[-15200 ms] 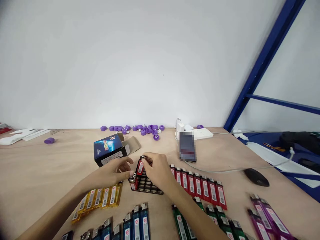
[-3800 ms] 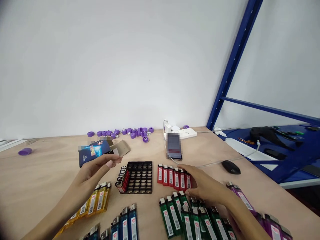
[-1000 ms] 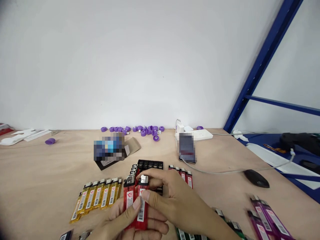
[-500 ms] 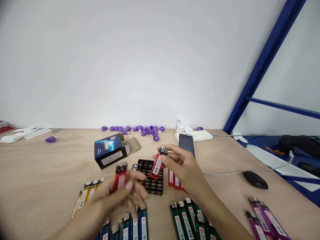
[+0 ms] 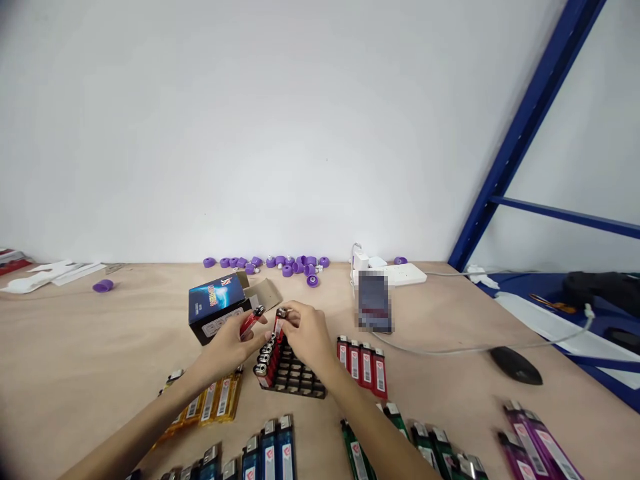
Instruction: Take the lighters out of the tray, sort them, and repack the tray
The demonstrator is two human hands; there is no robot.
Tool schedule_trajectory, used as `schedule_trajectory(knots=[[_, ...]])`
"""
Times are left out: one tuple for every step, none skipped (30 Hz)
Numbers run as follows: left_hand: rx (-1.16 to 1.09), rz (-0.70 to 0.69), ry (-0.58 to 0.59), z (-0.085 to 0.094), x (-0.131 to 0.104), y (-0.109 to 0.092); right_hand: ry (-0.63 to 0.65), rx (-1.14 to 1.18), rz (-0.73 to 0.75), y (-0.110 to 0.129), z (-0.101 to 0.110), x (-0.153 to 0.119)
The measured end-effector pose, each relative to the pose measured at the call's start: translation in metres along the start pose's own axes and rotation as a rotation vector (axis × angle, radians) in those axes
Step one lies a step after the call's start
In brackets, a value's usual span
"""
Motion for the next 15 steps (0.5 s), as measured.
schedule_trajectory(knots=[[0.0,-0.008,0.01,0.0,0.0,-0.001,0.022,0.002,0.01,-0.002,-0.004,-0.001],[-0.002,-0.016,0.019,-0.001,0.0,-0.002,0.042,-0.001,0.02,-0.003,-0.007,-0.003],[-0.004,-0.02,0.025,-0.001,0.0,-0.002,0.058,-0.008,0.028,-0.004,-0.01,-0.004],[-0.003,-0.019,0.028,-0.001,0.0,-0.002,0.07,-0.021,0.036,-0.005,-0.011,-0.006],[-0.001,-0.016,0.031,-0.001,0.0,-0.002,0.078,-0.039,0.042,-0.006,-0.012,-0.007],[0.002,-0.012,0.032,-0.002,0.0,-0.001,0.085,-0.061,0.049,-0.007,-0.013,-0.008],[0.005,-0.007,0.034,-0.002,0.0,0.0,0.093,-0.086,0.054,-0.007,-0.013,-0.009],[0.006,-0.003,0.036,-0.002,0.0,0.001,0.101,-0.114,0.058,-0.007,-0.013,-0.009],[0.007,0.0,0.038,-0.003,0.0,0.001,0.109,-0.146,0.062,-0.006,-0.013,-0.01],[0.007,0.002,0.04,-0.003,0.0,0.002,0.117,-0.181,0.065,-0.004,-0.013,-0.011],[0.006,0.003,0.04,-0.003,0.0,0.002,0.127,-0.218,0.069,-0.002,-0.013,-0.011],[0.004,0.004,0.04,-0.003,0.0,0.003,0.137,-0.257,0.072,0.0,-0.013,-0.012],[0.001,0.006,0.04,-0.003,0.0,0.003,0.147,-0.296,0.075,0.003,-0.013,-0.012],[-0.001,0.007,0.039,-0.003,0.0,0.004,0.158,-0.335,0.077,0.005,-0.013,-0.012],[-0.004,0.009,0.038,-0.003,0.0,0.004,0.17,-0.371,0.078,0.007,-0.014,-0.013]])
Point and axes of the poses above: each hand's wrist, its own x-axis towards the middle knuckle, its own z-axis out of the back of the hand, y = z × x, the point moved 7 cm from there along x, towards the middle knuckle, and after that the axes turned 4 degrees about x, right-handed, at the moved point
